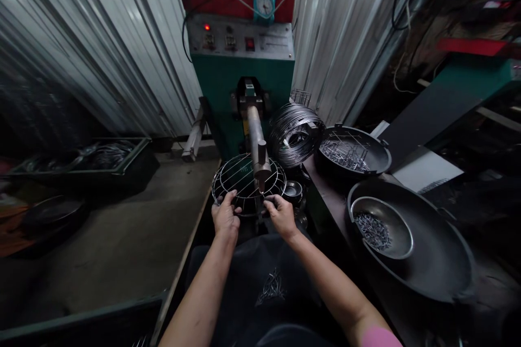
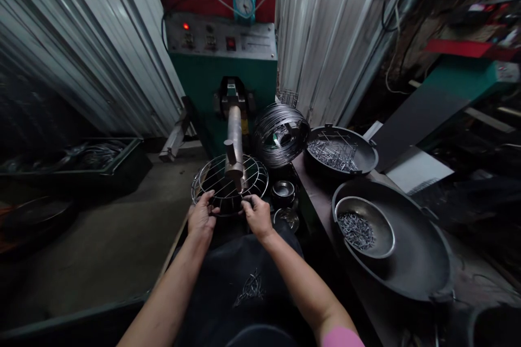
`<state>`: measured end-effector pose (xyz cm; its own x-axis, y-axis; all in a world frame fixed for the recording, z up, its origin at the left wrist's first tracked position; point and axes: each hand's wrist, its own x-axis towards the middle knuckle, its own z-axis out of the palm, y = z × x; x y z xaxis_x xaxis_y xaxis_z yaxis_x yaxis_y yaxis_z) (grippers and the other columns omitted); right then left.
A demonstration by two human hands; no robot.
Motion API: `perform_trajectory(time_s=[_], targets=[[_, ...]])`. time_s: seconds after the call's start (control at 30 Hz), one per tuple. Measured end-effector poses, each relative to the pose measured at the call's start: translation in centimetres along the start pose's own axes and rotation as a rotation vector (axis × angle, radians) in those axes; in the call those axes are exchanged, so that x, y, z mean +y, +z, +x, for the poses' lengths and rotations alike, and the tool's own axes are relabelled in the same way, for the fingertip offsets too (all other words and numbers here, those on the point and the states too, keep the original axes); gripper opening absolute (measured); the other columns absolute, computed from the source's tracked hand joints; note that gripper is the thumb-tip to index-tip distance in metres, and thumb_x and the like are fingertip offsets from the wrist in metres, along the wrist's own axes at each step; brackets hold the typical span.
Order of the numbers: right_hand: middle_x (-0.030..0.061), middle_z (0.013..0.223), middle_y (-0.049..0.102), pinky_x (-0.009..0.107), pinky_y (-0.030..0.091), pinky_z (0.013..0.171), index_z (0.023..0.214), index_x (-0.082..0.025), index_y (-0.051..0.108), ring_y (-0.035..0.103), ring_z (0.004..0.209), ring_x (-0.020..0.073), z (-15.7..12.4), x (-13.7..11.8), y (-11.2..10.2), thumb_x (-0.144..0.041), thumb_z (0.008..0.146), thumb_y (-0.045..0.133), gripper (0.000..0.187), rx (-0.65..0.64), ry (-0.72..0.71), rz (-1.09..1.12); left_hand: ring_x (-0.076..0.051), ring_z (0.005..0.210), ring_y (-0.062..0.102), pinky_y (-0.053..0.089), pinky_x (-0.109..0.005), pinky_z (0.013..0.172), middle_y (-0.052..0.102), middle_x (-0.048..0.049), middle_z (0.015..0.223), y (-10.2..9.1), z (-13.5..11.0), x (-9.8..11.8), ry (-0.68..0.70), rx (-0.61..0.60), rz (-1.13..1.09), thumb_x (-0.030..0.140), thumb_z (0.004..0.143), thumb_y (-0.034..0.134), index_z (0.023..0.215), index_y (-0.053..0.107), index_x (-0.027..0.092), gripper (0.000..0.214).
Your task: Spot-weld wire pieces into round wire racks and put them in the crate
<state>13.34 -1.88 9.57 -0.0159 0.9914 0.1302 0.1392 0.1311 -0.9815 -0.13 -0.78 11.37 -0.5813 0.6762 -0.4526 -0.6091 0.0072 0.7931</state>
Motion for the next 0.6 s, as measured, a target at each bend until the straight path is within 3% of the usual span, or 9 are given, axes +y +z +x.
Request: perform_trajectory(time_s=[0.3,0.6], targets=[[-0.0018,0.06,0.062,0.023,0.049,0.052,0.08,-0.019,0.06,0.064,0.055,0.0153,0.2,0.0,0.0,-0.032,0.077,0.053,0.015,0.015,-0.016,-0.019,-0.002,0.043,0.032,0.023,-0.018,0.039,0.043,0.009,0.06,0.1,-0.1,0.1,-0.003,-0.019,-0.026,0.026,0.041,0.073,0.074,0.041,0.018,0.047],[-0.0008,0.063,0.063,0.024,0.049,0.052,0.079,-0.019,0.06,0.062,0.054,0.0149,0.8,-0.4,0.2,-0.032,0.077,0.052,0.015,0.006,-0.015,-0.035,-0.003,0.044,0.031,0.026,-0.019,0.039,0.043,0.0073,0.061,0.4,0.2,-0.3,-0.039,0.036,0.018,0.027,0.043,0.075,0.069,0.039,0.019,0.046]])
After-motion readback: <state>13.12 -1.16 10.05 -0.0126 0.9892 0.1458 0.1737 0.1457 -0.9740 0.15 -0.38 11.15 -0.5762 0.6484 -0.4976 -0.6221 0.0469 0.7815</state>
